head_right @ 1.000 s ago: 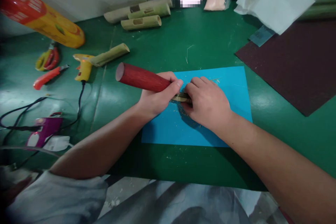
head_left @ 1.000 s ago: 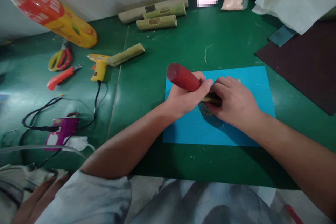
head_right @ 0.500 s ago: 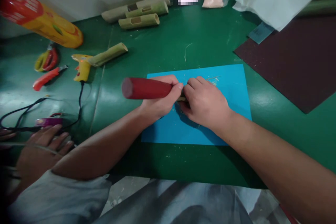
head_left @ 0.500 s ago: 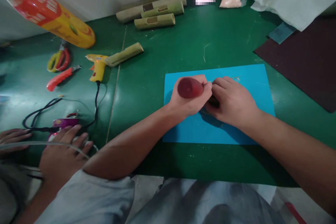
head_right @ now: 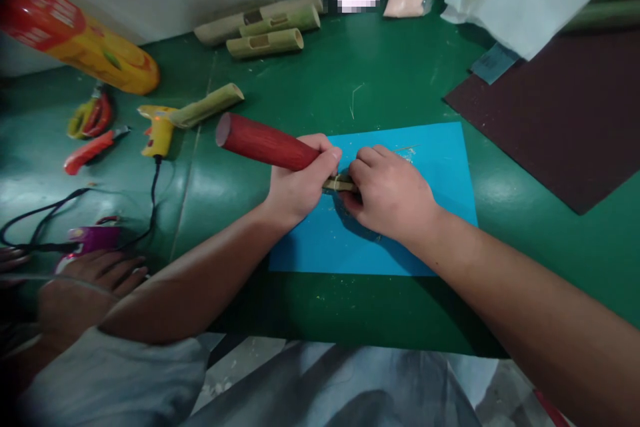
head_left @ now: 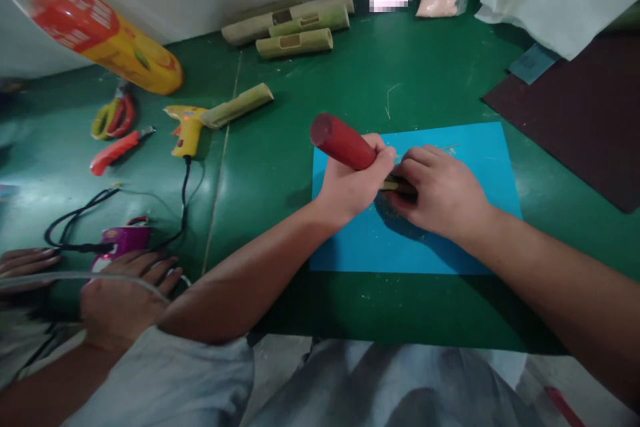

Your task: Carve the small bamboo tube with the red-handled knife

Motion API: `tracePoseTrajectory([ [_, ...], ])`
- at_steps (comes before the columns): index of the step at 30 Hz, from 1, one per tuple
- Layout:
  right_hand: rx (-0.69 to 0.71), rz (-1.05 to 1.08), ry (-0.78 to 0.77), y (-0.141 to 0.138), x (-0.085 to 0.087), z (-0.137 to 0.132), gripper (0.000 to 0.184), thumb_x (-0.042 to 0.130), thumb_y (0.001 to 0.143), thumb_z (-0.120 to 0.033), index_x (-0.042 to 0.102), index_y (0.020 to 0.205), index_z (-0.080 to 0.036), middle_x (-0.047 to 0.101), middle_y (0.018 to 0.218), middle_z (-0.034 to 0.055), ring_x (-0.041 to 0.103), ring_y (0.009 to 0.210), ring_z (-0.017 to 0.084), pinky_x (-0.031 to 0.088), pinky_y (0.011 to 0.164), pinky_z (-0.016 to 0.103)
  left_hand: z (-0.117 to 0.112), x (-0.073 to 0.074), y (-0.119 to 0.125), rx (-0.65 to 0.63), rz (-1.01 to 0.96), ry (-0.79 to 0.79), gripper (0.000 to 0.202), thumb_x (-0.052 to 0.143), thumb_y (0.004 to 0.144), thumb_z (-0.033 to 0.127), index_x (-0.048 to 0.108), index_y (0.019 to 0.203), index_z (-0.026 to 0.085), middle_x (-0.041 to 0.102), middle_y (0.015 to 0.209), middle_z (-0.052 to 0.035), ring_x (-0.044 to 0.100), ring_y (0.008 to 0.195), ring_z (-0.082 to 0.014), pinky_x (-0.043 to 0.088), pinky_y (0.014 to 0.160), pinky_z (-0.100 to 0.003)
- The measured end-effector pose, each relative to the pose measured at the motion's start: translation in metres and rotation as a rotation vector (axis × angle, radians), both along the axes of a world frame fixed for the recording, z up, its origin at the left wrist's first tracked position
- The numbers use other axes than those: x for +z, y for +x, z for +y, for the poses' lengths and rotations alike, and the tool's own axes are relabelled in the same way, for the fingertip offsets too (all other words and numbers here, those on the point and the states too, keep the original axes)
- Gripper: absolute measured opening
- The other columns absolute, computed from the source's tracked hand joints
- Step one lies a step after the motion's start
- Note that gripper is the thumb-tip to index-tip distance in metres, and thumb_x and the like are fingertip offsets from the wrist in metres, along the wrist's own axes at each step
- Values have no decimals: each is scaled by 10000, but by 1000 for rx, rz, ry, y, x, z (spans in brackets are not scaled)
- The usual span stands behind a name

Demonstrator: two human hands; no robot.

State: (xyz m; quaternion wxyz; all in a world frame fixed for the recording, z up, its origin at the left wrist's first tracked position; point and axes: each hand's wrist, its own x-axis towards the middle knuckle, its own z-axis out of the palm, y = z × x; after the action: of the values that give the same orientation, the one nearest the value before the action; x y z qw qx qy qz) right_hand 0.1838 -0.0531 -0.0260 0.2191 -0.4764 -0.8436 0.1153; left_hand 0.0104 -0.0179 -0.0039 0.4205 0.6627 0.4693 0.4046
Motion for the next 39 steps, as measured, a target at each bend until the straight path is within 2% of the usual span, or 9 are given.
tracePoseTrajectory([
  [7,-2,-7,24,-2,0,0,142,638,942,-278,709,884,-168,686,894,127,550,841,257,410,752,389,0,1,1,-2,17,-7,357,649,913,174,475,605,222,447,616,42,423,625,-119,440,648,-282],
  [14,28,-12,-15,1,3,1,180,621,978,-296,702,866,-180,668,874,108,545,834,242,383,727,372,-1,10,1,-59,6,-196,359,645,829,113,446,549,218,392,553,57,350,564,-100,377,571,-272],
  [19,-8,-30,-35,0,4,1,168,654,955,-295,720,861,-173,680,885,111,570,852,245,358,713,371,3,4,1,63,-48,-85,382,638,884,166,450,555,214,429,562,48,375,583,-101,387,592,-268],
  [25,-19,-42,-48,-2,5,1,174,658,960,-301,726,873,-166,702,910,123,602,878,259,363,727,375,6,-2,1,-13,-19,-39,364,652,915,173,477,598,212,454,589,49,385,602,-100,400,608,-257],
  [32,-28,-47,-25,-2,5,1,171,670,957,-304,720,875,-163,692,902,122,587,855,256,356,725,375,4,-1,1,-35,1,-32,331,647,893,150,485,611,212,437,613,52,413,616,-99,419,631,-251],
  [39,-10,-25,19,-2,1,-2,185,655,972,-308,717,871,-166,681,887,115,567,845,248,349,718,374,3,3,-2,-66,-6,-72,350,626,869,168,429,584,216,395,582,57,356,592,-99,398,626,-273],
])
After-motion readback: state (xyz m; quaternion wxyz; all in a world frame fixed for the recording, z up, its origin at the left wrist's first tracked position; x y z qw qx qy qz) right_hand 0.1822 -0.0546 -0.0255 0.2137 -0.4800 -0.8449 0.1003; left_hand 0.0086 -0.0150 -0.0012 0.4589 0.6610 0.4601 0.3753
